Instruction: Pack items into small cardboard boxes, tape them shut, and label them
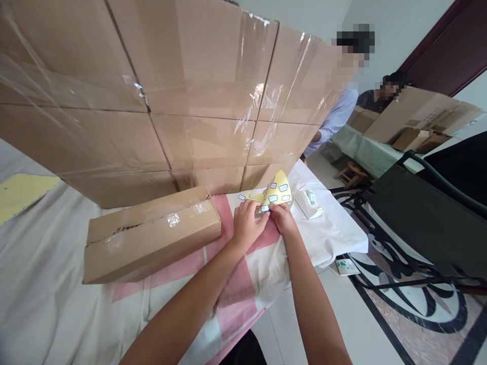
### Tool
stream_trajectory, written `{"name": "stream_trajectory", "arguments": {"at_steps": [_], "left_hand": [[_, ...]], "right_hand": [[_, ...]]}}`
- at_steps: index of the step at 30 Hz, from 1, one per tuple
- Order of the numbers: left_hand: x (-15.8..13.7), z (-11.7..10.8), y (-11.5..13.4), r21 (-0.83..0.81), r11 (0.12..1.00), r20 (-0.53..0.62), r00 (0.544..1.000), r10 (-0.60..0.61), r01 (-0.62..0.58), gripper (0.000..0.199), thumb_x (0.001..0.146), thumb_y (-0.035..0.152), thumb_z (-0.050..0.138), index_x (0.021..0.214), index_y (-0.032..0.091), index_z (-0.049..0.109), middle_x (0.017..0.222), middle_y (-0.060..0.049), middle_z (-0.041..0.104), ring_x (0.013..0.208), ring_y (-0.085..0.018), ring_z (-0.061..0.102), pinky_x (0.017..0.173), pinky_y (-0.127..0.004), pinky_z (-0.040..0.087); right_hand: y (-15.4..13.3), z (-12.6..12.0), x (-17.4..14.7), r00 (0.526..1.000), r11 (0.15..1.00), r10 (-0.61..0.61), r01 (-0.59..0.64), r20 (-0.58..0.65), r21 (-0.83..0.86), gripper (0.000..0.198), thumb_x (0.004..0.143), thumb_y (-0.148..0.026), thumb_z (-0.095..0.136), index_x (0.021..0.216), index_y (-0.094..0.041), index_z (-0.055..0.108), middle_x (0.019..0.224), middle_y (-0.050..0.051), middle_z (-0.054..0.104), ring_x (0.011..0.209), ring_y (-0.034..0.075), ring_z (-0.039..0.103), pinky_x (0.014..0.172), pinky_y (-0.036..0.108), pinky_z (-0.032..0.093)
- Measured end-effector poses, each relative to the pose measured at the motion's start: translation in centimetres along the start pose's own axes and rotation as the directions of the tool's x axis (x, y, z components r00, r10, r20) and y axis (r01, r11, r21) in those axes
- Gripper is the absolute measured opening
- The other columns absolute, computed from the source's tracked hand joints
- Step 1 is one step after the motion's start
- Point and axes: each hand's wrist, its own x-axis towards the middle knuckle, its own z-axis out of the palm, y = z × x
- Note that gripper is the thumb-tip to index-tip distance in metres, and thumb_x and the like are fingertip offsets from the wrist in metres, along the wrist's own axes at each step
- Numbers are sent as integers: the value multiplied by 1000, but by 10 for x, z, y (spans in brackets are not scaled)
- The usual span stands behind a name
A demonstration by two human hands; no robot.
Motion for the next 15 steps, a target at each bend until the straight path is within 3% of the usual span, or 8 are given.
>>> {"name": "stream_trajectory", "arguments": {"at_steps": [3,15], "left_hand": [[-1,-2,2,-29,1000,-10,1000,0,0,30,85,39,73,107,26,57,110,-2,69,107,-24,63,89,-39,45],[2,-8,0,-106,992,3,998,-69,69,9,99,28,54,96,25,62,99,0,74,94,-18,68,83,-33,43]], "right_hand": [[0,0,-1,1000,1000,13,-13,-1,-14,19,65,-30,76,82,-23,71,81,4,76,97,31,73,90,46,58],[8,-4,-1,997,999,27,-23,67,-48,17,61,-30,78,74,-25,69,83,3,75,97,29,71,84,42,58]]}}
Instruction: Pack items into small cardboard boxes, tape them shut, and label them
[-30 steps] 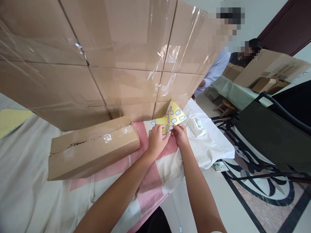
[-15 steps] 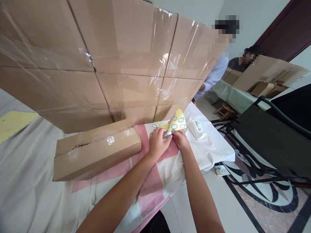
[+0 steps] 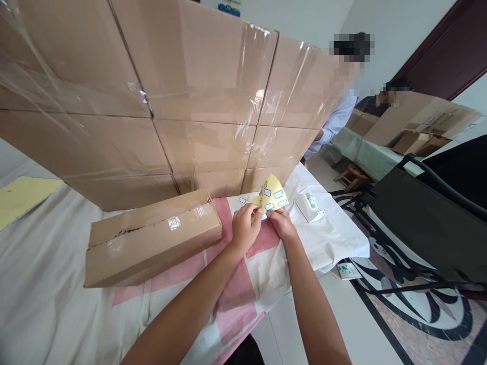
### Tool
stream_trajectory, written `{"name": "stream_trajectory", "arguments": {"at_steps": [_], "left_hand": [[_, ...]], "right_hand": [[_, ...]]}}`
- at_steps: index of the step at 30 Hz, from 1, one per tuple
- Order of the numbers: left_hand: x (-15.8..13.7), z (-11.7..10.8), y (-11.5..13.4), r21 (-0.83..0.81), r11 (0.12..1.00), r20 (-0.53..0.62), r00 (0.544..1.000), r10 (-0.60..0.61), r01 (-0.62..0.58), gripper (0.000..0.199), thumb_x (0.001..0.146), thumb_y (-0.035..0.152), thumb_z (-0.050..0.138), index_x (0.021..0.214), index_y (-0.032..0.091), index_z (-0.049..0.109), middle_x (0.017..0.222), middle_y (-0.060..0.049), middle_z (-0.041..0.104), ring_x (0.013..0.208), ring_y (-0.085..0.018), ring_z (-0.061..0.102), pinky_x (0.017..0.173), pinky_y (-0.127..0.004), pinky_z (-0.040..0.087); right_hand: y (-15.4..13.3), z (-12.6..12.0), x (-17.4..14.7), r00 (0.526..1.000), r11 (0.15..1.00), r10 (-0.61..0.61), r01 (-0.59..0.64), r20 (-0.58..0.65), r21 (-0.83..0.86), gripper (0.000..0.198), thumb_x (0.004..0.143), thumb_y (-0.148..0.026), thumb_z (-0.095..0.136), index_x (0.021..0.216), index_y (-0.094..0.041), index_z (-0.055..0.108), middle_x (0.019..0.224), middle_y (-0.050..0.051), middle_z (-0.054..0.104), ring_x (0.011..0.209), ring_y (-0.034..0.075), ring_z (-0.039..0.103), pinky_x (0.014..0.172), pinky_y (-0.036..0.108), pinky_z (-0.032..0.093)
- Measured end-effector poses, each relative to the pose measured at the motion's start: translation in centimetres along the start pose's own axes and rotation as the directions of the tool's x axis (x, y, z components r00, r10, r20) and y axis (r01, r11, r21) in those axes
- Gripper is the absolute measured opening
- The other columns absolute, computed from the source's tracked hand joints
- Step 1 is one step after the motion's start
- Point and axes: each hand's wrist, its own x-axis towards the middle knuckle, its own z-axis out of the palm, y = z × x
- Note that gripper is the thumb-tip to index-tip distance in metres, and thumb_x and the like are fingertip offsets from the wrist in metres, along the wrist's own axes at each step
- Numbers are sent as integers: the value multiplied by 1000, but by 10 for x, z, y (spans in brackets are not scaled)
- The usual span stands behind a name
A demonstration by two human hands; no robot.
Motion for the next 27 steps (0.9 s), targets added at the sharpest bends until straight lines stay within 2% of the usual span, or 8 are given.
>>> {"name": "stream_trajectory", "arguments": {"at_steps": [8,14,18,20,23,27], "left_hand": [[2,3,-5,-46,992,-4,993,-116,116,15,101,29,47,93,25,59,95,-1,74,90,-19,68,77,-31,45],[2,1,-4,-103,971,5,977,-215,215,17,103,31,42,97,26,57,99,-2,74,92,-19,70,74,-29,47],[2,0,-3,-135,960,19,969,-247,247,18,103,34,41,97,26,57,100,-2,75,93,-19,70,73,-29,46],[1,-1,-3,-143,957,21,968,-250,251,17,103,33,42,97,26,57,99,-1,75,91,-18,70,72,-29,46],[1,-2,-3,-148,956,18,967,-253,253,16,102,32,43,96,26,56,97,0,74,89,-18,68,71,-28,45],[2,-3,-2,-149,955,15,966,-259,258,16,102,32,43,95,26,57,96,0,74,87,-18,68,71,-28,44]], "right_hand": [[-1,8,1,999,999,9,-7,-33,47,22,63,-29,75,85,-25,70,85,3,75,91,27,72,72,38,58],[-7,4,4,989,998,17,-7,-146,70,28,61,-27,73,87,-23,66,78,1,73,63,19,65,51,30,51],[-8,-3,5,966,999,15,-2,-259,51,26,63,-29,70,86,-22,58,72,0,68,50,15,59,42,27,45],[-6,-8,6,940,1000,8,-1,-340,21,26,66,-30,68,83,-24,50,66,-3,63,46,14,57,38,25,41],[-1,-14,9,878,999,-25,5,-478,-43,30,70,-32,66,83,-26,39,63,-6,56,43,13,56,35,23,36],[4,-18,9,777,982,-131,18,-616,-186,34,75,-38,65,94,-28,38,72,-5,56,48,14,55,37,24,37]]}}
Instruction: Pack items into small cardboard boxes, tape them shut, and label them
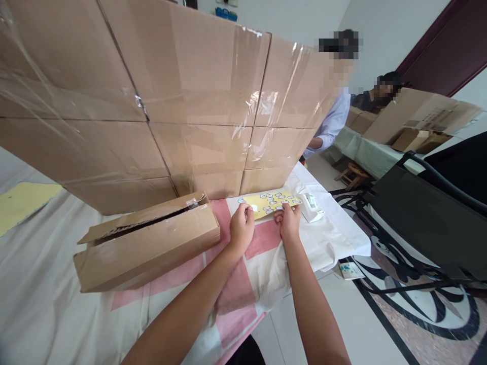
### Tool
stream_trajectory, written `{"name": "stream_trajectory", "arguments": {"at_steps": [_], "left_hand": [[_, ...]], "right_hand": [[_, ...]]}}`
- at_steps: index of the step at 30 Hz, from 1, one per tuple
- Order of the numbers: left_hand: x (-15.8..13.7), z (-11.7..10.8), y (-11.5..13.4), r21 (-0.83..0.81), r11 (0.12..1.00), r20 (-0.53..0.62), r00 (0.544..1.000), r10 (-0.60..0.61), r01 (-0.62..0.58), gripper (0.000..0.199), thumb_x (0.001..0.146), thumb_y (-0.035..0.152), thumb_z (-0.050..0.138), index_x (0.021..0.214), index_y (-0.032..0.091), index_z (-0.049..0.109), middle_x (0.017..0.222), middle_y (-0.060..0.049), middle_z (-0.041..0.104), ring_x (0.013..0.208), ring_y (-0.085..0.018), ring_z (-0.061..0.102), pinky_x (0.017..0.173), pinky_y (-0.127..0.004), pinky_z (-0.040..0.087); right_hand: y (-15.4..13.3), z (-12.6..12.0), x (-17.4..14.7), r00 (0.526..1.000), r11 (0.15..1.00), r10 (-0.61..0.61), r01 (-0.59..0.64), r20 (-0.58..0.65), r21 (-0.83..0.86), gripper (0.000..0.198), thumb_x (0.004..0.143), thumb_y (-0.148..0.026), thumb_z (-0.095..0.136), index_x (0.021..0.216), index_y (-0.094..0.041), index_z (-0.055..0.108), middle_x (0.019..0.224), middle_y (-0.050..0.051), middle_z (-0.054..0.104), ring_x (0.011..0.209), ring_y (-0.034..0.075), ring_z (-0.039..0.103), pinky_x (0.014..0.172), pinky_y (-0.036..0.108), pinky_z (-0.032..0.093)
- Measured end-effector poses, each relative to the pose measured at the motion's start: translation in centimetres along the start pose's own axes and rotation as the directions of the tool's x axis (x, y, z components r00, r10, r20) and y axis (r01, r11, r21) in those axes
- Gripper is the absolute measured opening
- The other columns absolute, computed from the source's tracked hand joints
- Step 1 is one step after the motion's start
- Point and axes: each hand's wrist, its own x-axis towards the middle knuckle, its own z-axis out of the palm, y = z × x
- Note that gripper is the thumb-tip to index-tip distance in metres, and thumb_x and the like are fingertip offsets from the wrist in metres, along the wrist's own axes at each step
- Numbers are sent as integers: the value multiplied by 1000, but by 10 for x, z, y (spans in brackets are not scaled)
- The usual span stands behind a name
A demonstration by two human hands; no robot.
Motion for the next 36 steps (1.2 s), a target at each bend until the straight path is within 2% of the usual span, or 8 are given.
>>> {"name": "stream_trajectory", "arguments": {"at_steps": [5,8,11,15,24,28,32,36], "left_hand": [[0,0,1,5,1000,-5,1000,-8,8,16,101,31,43,95,26,57,95,-1,73,86,-18,67,69,-28,42],[-1,-1,1,7,1000,3,1000,-4,4,16,101,32,43,93,26,56,93,0,73,84,-17,66,69,-28,42],[-1,0,1,11,1000,10,1000,0,-1,17,101,31,44,91,26,56,91,0,72,82,-16,66,68,-28,41],[-1,0,0,15,1000,21,1000,15,-15,16,100,30,44,89,26,56,88,1,71,81,-16,65,68,-27,41],[-1,0,1,-2,1000,23,999,30,-30,15,100,30,45,91,26,56,87,0,71,79,-17,66,69,-28,42],[0,0,0,-26,999,30,999,30,-29,15,100,31,46,90,26,57,87,0,72,81,-18,67,69,-27,43],[3,0,-1,-38,999,25,1000,17,-16,15,100,31,45,93,26,58,92,-1,74,86,-18,69,72,-28,45],[4,0,-1,-50,999,23,1000,11,-10,15,101,31,46,96,25,60,97,-3,76,90,-19,71,75,-28,48]], "right_hand": [[-7,-6,-6,912,914,-358,298,-201,-277,39,78,-36,66,110,-27,45,111,5,57,100,22,60,85,37,55],[-8,-4,-7,845,639,-522,474,111,-606,24,83,-34,56,104,-22,60,114,11,64,116,30,56,104,48,45],[0,3,-6,858,455,-353,507,374,-733,33,87,-35,53,112,-21,69,130,12,67,127,32,54,114,52,37],[12,9,-3,888,309,-165,460,429,-832,50,94,-44,49,139,-25,61,158,8,49,150,36,35,122,58,23],[5,13,-9,879,206,-175,473,443,-857,58,99,-44,42,153,-25,49,165,11,38,153,38,30,122,61,24],[-3,18,-13,785,185,-238,615,572,-767,58,100,-41,39,155,-24,45,170,7,28,157,35,21,124,63,17],[-8,28,-8,713,153,-71,699,697,-699,57,98,-32,40,154,-27,46,168,7,33,157,35,23,123,67,16],[-7,37,-2,739,128,12,667,673,-734,56,99,-31,40,154,-25,47,166,10,36,154,36,28,121,67,22]]}}
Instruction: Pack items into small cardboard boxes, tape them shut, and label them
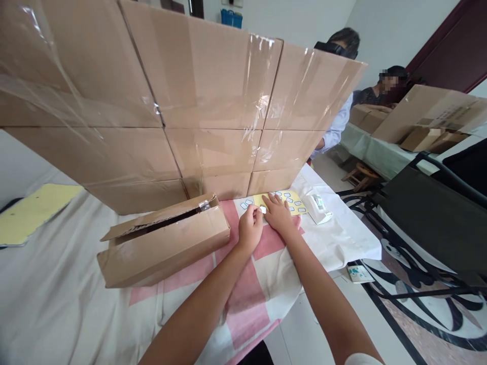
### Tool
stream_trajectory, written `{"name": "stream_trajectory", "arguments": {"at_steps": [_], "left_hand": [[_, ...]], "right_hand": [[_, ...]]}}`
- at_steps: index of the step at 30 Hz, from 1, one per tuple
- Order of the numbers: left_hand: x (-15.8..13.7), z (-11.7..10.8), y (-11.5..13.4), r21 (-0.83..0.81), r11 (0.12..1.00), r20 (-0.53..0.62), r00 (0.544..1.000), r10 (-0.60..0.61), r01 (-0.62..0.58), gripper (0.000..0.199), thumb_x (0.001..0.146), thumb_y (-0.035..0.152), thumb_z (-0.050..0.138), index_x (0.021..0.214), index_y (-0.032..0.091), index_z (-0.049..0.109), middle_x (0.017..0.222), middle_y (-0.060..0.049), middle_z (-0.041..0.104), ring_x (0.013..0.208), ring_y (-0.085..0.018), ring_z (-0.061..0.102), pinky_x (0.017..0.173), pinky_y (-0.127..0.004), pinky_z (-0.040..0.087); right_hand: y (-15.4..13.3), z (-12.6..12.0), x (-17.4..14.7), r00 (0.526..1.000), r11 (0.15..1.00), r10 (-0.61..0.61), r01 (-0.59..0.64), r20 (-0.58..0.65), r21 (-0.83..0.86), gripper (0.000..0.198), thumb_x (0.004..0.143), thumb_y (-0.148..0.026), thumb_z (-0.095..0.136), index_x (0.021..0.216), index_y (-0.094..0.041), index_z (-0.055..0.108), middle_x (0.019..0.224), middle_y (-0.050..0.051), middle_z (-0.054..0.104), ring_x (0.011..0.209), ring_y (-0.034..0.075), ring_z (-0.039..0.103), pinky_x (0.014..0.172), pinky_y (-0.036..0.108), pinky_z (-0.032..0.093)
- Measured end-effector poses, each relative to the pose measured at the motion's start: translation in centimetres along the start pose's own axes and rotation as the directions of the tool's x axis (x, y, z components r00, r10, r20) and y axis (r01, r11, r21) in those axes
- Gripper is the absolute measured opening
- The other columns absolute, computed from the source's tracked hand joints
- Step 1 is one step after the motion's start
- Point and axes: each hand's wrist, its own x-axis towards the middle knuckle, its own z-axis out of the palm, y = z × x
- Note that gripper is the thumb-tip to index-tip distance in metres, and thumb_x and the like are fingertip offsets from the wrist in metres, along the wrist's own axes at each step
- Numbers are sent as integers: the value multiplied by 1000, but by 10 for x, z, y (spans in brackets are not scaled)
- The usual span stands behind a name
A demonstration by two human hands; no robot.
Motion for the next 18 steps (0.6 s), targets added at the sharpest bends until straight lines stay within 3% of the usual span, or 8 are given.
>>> {"name": "stream_trajectory", "arguments": {"at_steps": [6,9,11,14,18], "left_hand": [[1,1,0,-29,1000,14,1000,-2,3,17,101,31,45,98,24,61,98,-3,76,90,-18,71,76,-28,48],[4,1,-2,-24,999,5,999,-31,32,17,101,32,46,96,24,59,93,-3,75,86,-19,70,74,-29,47],[7,2,-4,-20,998,5,998,-56,56,17,101,31,44,95,24,59,91,-3,74,84,-19,69,73,-29,46],[8,1,-6,-13,997,29,997,-73,73,15,100,30,46,95,25,59,91,-2,74,85,-19,68,73,-29,44],[7,0,-4,-11,997,53,996,-72,73,13,99,30,49,92,26,58,92,-1,73,88,-18,68,73,-29,44]], "right_hand": [[-2,6,3,989,999,2,4,-149,44,48,100,-36,41,142,-21,58,157,14,47,147,37,38,117,65,28],[2,3,-1,935,982,26,43,-353,185,39,96,-34,45,124,-20,68,138,16,61,131,35,52,113,60,33],[4,-1,-4,894,937,20,140,-448,321,34,96,-34,44,111,-20,70,118,14,67,117,31,59,106,53,41],[5,-7,-10,889,820,-86,319,-449,475,27,97,-34,47,99,-21,70,100,9,69,102,27,63,94,44,48],[0,-9,-14,884,746,-207,420,-419,517,11,90,-28,59,83,-23,65,88,5,67,89,24,61,87,41,46]]}}
